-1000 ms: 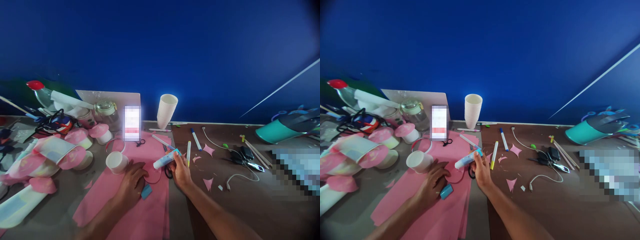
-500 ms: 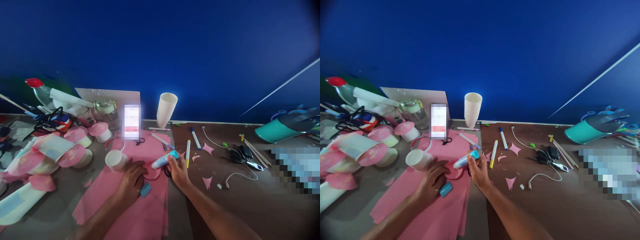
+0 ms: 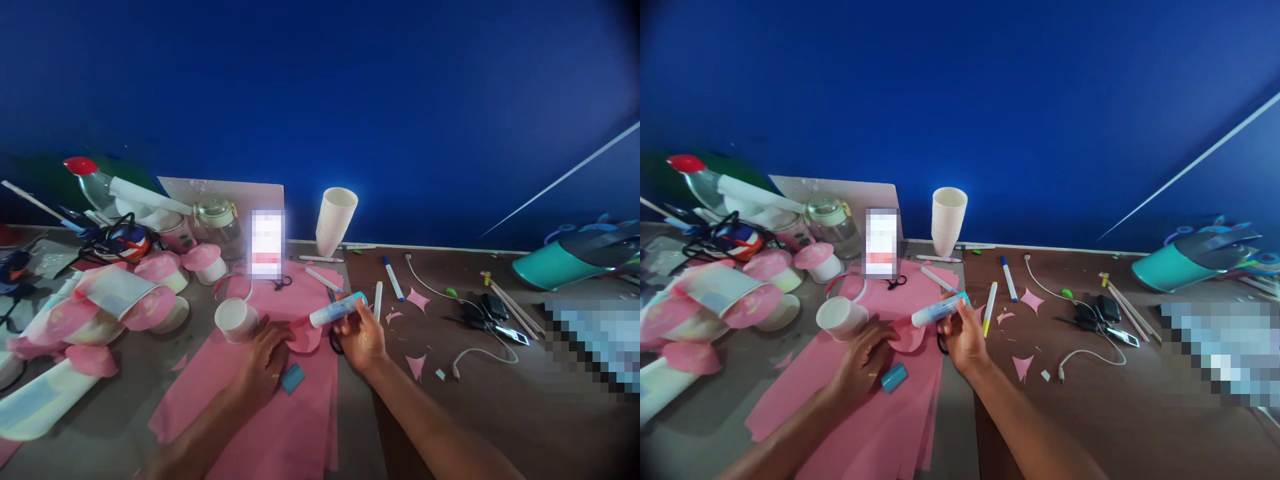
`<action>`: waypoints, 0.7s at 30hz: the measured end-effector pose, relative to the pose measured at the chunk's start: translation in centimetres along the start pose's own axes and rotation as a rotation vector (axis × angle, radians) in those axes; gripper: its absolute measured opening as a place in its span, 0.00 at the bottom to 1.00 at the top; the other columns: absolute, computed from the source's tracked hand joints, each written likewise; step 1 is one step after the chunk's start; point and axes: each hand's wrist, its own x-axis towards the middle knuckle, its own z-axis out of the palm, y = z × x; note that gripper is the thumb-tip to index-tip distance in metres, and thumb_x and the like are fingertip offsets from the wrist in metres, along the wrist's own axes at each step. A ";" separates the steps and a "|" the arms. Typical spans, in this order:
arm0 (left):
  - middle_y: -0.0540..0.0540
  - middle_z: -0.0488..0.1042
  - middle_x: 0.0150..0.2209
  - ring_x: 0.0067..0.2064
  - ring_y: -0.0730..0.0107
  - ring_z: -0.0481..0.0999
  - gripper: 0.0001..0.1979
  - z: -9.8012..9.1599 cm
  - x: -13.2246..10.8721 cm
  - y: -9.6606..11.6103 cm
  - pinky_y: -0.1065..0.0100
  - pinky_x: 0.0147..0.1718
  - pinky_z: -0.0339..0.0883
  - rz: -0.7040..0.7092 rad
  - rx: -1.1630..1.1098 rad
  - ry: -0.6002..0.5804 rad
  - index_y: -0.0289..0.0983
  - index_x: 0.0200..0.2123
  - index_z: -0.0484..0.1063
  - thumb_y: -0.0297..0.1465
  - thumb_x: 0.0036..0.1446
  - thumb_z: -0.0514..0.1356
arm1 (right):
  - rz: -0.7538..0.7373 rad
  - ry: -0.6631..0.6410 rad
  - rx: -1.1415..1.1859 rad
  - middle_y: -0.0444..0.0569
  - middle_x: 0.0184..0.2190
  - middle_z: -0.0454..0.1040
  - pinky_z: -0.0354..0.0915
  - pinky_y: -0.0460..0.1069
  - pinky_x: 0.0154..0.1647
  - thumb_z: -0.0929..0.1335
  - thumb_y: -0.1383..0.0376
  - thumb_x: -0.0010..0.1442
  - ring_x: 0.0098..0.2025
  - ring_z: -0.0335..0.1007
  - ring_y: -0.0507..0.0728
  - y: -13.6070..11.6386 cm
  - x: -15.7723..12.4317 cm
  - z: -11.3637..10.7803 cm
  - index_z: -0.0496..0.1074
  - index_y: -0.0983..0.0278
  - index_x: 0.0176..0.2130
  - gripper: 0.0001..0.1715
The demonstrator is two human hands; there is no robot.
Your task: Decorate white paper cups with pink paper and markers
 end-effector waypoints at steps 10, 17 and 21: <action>0.49 0.77 0.30 0.32 0.67 0.76 0.11 0.0 0.0 0.3 0.67 0.33 0.71 0.040 -0.060 0.024 0.40 0.35 0.73 0.21 0.61 0.53 | -0.121 -0.066 -0.130 0.42 0.26 0.71 0.66 0.52 0.36 0.76 0.47 0.52 0.31 0.67 0.56 0.1 0.3 -0.2 0.75 0.57 0.44 0.25; 0.49 0.76 0.30 0.30 0.69 0.75 0.11 -0.1 -0.1 0.6 0.69 0.30 0.70 0.187 -0.020 0.022 0.40 0.37 0.73 0.20 0.63 0.53 | -0.280 -0.161 -0.518 0.46 0.38 0.73 0.69 0.52 0.38 0.74 0.52 0.58 0.35 0.71 0.57 2.0 -1.0 -1.1 0.70 0.54 0.54 0.27; 0.47 0.79 0.33 0.34 0.66 0.78 0.13 -0.2 -0.3 0.6 0.64 0.38 0.74 0.229 -0.016 0.016 0.41 0.41 0.74 0.19 0.63 0.53 | -0.388 -0.124 -0.634 0.49 0.45 0.75 0.70 0.54 0.45 0.75 0.61 0.55 0.42 0.73 0.59 2.0 -1.1 -0.8 0.72 0.56 0.51 0.24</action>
